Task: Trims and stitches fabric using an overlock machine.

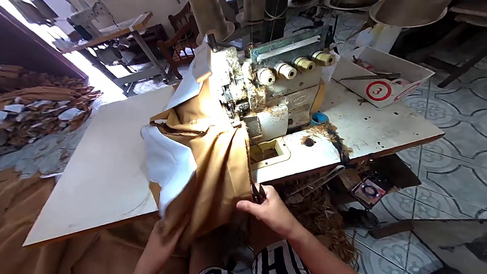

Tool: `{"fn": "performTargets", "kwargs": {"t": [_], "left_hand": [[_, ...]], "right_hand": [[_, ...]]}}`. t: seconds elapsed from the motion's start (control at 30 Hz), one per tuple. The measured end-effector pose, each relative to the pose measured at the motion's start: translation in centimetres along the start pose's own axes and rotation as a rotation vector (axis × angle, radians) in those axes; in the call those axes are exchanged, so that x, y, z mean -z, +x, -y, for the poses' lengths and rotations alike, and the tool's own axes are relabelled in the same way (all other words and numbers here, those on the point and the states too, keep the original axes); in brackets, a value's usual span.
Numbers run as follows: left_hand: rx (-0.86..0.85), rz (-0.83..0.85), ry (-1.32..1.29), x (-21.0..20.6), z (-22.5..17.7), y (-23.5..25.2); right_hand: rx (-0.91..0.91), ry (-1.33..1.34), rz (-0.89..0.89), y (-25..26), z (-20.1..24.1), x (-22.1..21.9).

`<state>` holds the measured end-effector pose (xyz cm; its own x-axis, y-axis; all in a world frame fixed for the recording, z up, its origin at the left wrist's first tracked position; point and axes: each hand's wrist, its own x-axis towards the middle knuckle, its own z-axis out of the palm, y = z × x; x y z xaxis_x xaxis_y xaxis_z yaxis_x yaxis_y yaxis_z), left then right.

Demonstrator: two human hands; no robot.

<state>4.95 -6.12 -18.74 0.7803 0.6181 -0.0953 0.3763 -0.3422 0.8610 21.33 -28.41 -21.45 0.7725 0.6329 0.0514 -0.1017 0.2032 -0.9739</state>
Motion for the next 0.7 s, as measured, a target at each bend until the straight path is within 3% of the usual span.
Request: {"fn": "performTargets", "kwargs": {"t": [0.07, 0.17, 0.3, 0.43, 0.53, 0.7], "left_hand": [[0.073, 0.073, 0.038, -1.0, 1.6, 0.6], [0.141, 0.073, -0.116, -2.0, 1.5, 0.4], [-0.081, 0.141, -0.388, 0.5, 1.1, 0.1], [-0.293, -0.128, -0.497, 1.8, -0.3, 1.7], [-0.414, -0.208, -0.522, 1.4, -0.8, 2.7], [-0.424, -0.322, -0.445, 0.5, -2.3, 5.0]], "right_hand": [[-0.020, -0.032, -0.061, 0.3, 0.1, 0.0], [0.018, 0.045, -0.025, 0.2, 2.2, -0.1], [0.085, 0.196, 0.028, -2.6, 4.2, 0.3], [0.085, 0.024, -0.061, -5.2, 1.8, -0.6], [0.132, -0.052, -0.118, -6.6, 1.5, -1.0], [0.202, -0.180, -0.156, -5.0, 0.1, -0.7]]}}
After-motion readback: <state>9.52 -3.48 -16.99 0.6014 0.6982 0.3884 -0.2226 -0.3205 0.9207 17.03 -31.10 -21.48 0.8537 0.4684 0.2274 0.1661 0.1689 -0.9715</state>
